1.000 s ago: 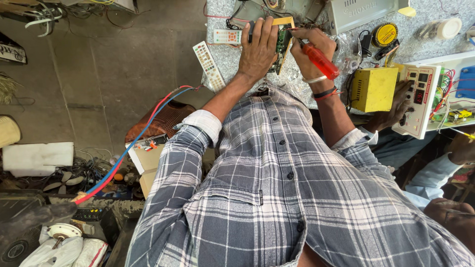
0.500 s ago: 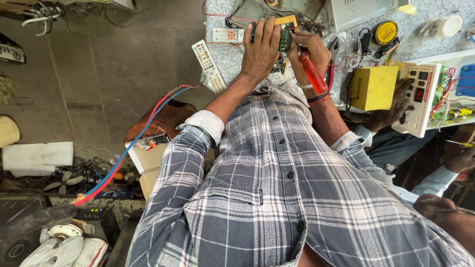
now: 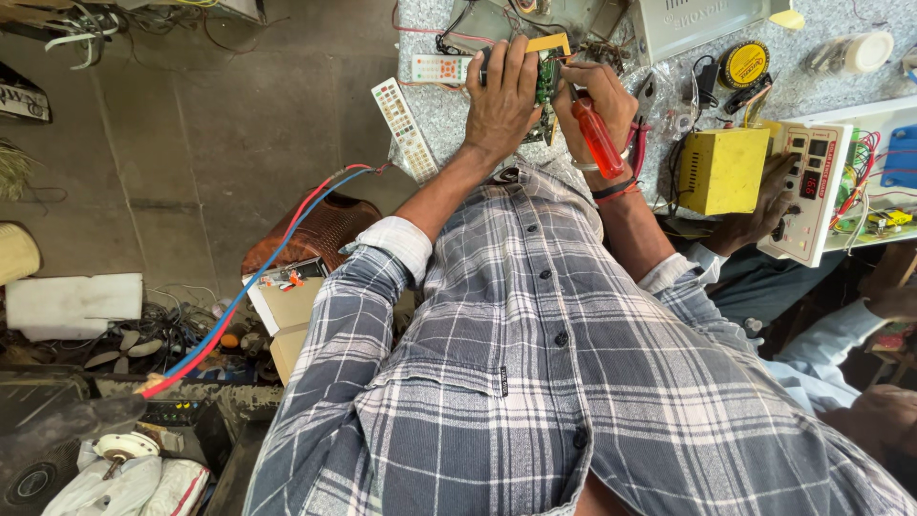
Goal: The person uses a screwdriver to remove screws from a metal electronics enclosure, then opens it to access the internal circuit board. They adjust components and wires inside, then reassemble the enclosure and place it on the workbench.
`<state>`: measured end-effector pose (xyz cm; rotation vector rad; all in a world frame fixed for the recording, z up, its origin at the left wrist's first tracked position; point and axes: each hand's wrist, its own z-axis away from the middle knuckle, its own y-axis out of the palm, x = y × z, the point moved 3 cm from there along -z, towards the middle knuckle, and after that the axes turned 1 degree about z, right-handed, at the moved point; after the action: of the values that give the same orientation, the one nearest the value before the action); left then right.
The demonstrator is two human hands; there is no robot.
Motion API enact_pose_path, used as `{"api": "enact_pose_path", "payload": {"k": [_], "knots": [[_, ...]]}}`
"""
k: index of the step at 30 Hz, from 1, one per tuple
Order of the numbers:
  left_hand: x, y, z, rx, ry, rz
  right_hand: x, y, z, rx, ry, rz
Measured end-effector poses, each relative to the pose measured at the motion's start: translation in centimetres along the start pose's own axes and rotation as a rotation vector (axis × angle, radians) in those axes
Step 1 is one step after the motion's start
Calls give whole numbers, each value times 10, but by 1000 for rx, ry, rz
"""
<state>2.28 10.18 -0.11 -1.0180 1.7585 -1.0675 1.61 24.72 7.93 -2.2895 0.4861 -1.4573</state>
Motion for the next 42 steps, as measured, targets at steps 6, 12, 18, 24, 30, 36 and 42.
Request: {"api": "enact_pose_path", "payload": {"k": [6, 12, 18, 24, 30, 36, 42], "knots": [[-2, 1, 3, 28, -18, 24, 1, -3, 2, 22, -41, 16], [-6, 4, 10, 105, -29, 78, -4, -1, 9, 59, -45, 131], [-10, 7, 18, 83, -36, 90, -3, -2, 21, 73, -48, 138], [-22, 7, 19, 28, -27, -53, -10, -9, 43, -38, 40, -24], [-17, -3, 9, 38, -31, 271, -51, -8, 59, -148, 230, -244], [0, -5, -9, 103, -46, 307, -81, -7, 61, -75, 573, -361], [1, -8, -9, 46, 10, 318, -68, 10, 52, 142, 542, -65]]}}
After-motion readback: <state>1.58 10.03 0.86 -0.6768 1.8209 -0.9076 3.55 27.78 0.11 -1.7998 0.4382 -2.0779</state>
